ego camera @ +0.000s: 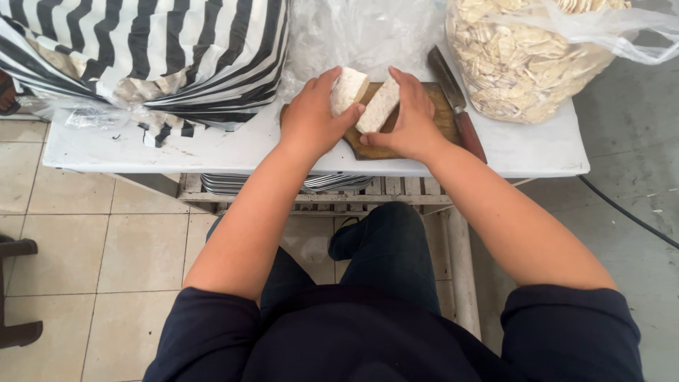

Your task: The person unwraps a block of white food, slices it into thin strips on a wooden cutting board using a knife, and transfers the slices into a plastic bag. The person then retrieves another wrapped item from a striped bag.

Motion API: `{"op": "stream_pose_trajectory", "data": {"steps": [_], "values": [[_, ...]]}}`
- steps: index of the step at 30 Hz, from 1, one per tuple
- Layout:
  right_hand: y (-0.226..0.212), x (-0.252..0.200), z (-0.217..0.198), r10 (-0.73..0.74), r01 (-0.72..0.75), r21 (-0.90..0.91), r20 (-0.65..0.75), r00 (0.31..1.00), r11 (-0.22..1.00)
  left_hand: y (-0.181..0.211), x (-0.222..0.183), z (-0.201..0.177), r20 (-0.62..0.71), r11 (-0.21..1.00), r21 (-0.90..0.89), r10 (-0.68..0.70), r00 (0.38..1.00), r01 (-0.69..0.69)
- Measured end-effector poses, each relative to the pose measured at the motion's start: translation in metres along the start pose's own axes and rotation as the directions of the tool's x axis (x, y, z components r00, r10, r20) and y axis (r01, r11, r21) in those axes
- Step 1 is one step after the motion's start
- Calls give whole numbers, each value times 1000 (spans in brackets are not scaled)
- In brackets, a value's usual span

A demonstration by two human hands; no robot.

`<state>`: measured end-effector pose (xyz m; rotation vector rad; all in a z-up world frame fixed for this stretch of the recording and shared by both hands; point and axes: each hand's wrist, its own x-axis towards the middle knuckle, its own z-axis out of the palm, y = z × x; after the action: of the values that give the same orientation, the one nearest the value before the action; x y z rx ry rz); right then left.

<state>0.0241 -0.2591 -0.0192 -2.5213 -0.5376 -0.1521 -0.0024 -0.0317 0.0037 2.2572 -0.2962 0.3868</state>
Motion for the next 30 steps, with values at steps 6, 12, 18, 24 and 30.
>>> {"op": "stream_pose_trajectory", "data": {"steps": [6,12,18,24,30], "values": [[-4,-33,-2,25,-23,45,-46,999,999,7,23,29,98,999,43,6,995,-10],[1,-49,-7,27,-25,85,-30,999,996,12,31,56,87,996,83,22,996,-29],[13,-56,-9,81,-77,174,-16,997,982,14,13,40,161,981,179,47,986,-76],[9,-52,-12,73,-65,230,-25,997,971,24,2,36,218,971,202,83,972,-128],[3,-59,-39,98,-70,414,-47,994,908,22,4,35,256,965,186,133,958,-184]]}}
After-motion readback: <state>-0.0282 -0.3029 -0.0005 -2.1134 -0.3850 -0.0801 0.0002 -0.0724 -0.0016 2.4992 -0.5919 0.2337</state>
